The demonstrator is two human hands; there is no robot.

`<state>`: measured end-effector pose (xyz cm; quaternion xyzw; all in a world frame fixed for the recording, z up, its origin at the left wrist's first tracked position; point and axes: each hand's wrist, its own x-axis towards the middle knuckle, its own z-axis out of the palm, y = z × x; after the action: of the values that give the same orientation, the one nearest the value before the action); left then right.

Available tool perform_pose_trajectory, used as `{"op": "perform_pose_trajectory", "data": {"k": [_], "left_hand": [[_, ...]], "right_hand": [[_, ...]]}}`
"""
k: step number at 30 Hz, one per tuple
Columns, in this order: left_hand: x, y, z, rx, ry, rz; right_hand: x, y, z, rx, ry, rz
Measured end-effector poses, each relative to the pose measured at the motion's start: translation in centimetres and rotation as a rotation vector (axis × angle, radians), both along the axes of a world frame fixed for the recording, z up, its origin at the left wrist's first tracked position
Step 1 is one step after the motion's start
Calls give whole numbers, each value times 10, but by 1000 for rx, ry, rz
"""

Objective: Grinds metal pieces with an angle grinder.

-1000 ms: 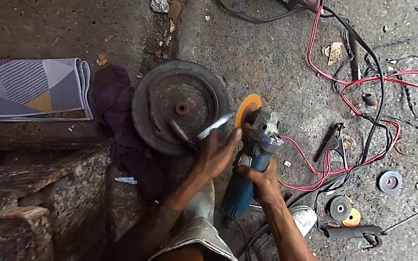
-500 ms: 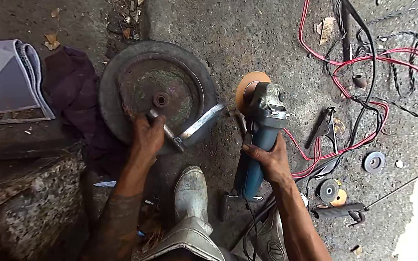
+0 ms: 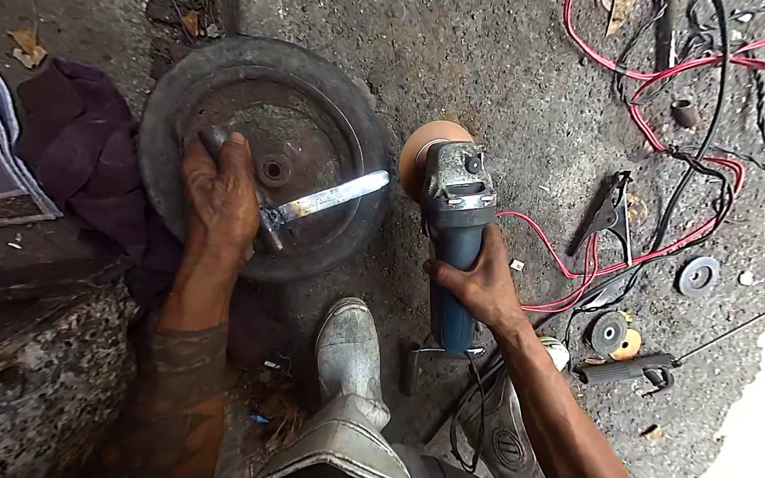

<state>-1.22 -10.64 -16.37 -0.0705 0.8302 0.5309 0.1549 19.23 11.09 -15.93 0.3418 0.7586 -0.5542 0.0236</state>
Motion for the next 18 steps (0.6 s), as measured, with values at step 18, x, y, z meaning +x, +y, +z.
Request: {"op": "perform_pose_trajectory", "data": {"k": [18], "left_hand": [[-4,0,2,-7,-16,-19]], "right_hand": [[-7,-3,-9,-11,-64,58]]}}
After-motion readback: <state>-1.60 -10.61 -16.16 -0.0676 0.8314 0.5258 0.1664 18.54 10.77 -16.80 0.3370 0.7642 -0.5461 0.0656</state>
